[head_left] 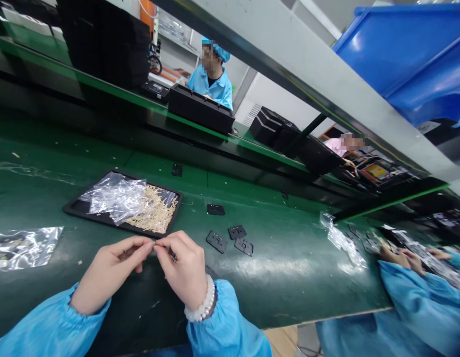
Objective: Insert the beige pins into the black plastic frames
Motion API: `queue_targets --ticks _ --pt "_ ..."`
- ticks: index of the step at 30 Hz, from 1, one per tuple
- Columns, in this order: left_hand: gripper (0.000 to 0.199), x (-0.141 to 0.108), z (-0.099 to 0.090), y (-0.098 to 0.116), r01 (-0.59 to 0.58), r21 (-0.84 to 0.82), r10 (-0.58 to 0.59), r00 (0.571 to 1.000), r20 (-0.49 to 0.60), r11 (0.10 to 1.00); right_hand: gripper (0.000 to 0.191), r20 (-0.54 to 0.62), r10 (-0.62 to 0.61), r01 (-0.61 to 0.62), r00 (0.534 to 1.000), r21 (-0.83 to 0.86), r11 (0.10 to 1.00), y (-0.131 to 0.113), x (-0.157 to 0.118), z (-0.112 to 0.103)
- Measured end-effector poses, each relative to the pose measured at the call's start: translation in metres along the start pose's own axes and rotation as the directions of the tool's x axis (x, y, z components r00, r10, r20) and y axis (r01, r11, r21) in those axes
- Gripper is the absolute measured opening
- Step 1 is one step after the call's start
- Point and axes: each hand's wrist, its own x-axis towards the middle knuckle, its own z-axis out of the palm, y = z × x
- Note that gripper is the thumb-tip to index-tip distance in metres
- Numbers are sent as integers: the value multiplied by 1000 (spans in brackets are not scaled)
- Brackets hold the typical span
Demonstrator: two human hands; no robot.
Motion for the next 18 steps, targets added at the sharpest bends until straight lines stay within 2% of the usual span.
queue_targets --ticks 3,6,9,11,13,15,18 --pt "35 -3 0 4 -63 21 63 998 9 998 20 5 0 0 1000 -6 1000 1 -2 -1" --pt "32 -4 -1 3 -212 95 214 977 -19 973 22 13 -26 27 1000 -45 999 1 -4 -3" --pt "26 -6 -4 2 -443 217 448 894 29 870 22 22 -85 87 996 -111 990 2 -4 -4" --pt "26 -7 -6 2 -548 272 549 832 79 791 22 36 -120 125 992 -168 978 2 -5 -3" --pt "27 -7 -7 1 -584 299 587 804 89 755 22 36 -139 144 990 -212 967 1 -5 -1" --pt "27 -8 -6 0 -577 308 587 806 70 756 22 6 -128 126 992 -219 968 -1 -5 4" --pt "26 -7 -3 -4 -549 315 571 821 26 775 21 -65 -25 16 998 -134 991 -1 -3 12"
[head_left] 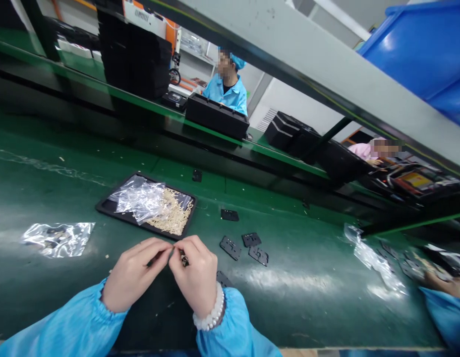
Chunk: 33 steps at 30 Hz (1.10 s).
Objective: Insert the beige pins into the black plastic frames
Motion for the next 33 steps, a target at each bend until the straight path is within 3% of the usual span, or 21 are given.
queue_targets --ticks 3,7,10,13,16,20,22,25,28,31,33 --pt "29 -1 3 -4 66 -1 -66 998 -18 998 20 41 125 -129 991 134 983 2 3 2" --pt "38 -2 1 -9 116 23 -116 993 -11 993 17 155 113 -144 982 208 968 7 5 -6" --pt "36 -2 -3 -8 -28 62 28 1000 -14 998 17 179 31 -51 983 105 993 8 6 -11" --pt "32 -2 -5 -5 -210 147 216 976 -26 967 20 153 -63 65 986 -13 998 7 4 -9" --pt "26 -2 -2 -3 -269 189 283 958 -54 945 23 63 -65 68 996 -45 997 3 1 -1" --pt "25 -4 6 -2 -121 129 135 985 -105 984 21 -38 73 -68 997 111 991 0 -2 7" --pt "25 -3 7 -1 20 66 -14 995 -94 998 18 -13 193 -184 981 246 952 0 -1 8" --pt "29 0 4 -3 243 -30 -244 967 -70 970 15 56 365 -356 929 396 846 9 8 5" --pt "37 6 1 -6 384 -81 -385 923 -1 920 17 77 407 -412 910 280 867 24 27 4" --pt "42 10 3 -9 404 -83 -402 915 42 911 11 158 345 -358 925 65 931 37 45 4" --pt "44 11 6 -10 390 -73 -387 921 48 918 27 214 304 -320 928 48 946 41 49 2"
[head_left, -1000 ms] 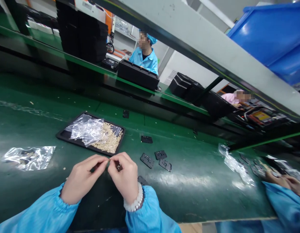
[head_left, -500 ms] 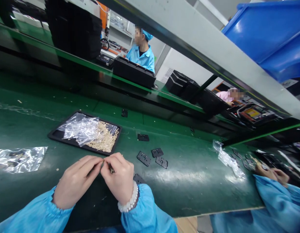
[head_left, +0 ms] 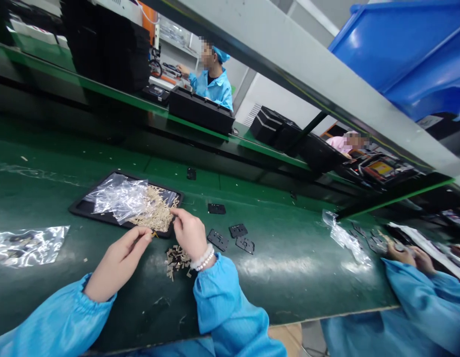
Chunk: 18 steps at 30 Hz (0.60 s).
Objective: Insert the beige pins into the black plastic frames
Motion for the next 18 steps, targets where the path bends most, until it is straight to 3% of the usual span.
queue_targets --ticks 2,5,8,11,15,18 --pt "43 -2 3 0 -16 12 16 1000 16 1000 35 25 -6 4 1000 86 996 2 -5 -3" --pt "39 -8 8 4 -48 18 47 997 60 999 12 87 113 -138 990 383 914 6 -26 -7" --pt "37 -15 17 13 -126 10 123 984 129 992 21 254 270 -370 929 640 673 10 -51 -15" --pt "35 -21 29 25 -206 1 201 959 202 979 40 375 357 -507 855 748 428 13 -72 -24" --pt "35 -27 46 39 -269 -5 260 925 278 963 47 409 451 -547 793 804 232 18 -91 -32" --pt "34 -29 59 38 -334 5 316 894 317 942 44 362 504 -505 784 844 179 25 -102 -40"
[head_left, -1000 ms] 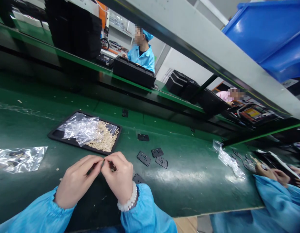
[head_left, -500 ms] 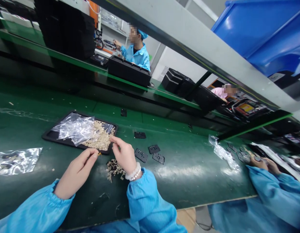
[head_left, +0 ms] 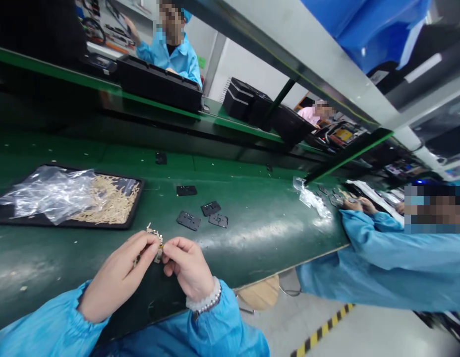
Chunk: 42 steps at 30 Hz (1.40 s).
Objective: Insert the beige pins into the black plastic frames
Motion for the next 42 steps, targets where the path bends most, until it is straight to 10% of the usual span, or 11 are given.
queue_targets --ticks 4,8,24,28,32,34,38,42 --pt "38 4 24 -19 -223 182 201 970 134 958 38 -146 -186 191 972 17 982 -12 -16 -30" --pt "35 10 47 -39 -550 300 435 820 372 780 37 -280 -327 326 902 -54 944 -25 -37 -61" --pt "42 3 55 -40 -756 370 694 649 312 540 34 -209 -258 259 943 -25 966 1 -33 -60" --pt "35 8 38 -32 -696 384 674 706 216 606 39 -185 -296 318 937 100 943 -4 -37 -53" --pt "16 4 12 -17 -82 -178 68 994 -84 981 33 -168 -390 408 905 91 908 -10 -45 -40" --pt "25 -3 5 -7 198 -560 -249 968 -15 804 26 -92 -392 397 915 38 917 -8 -46 -27" --pt "41 -14 5 10 406 -908 -459 829 318 104 16 45 -333 335 942 -62 940 2 -41 9" --pt "45 -18 8 14 416 -902 -450 787 421 -117 15 93 -344 351 934 -67 934 11 -36 33"
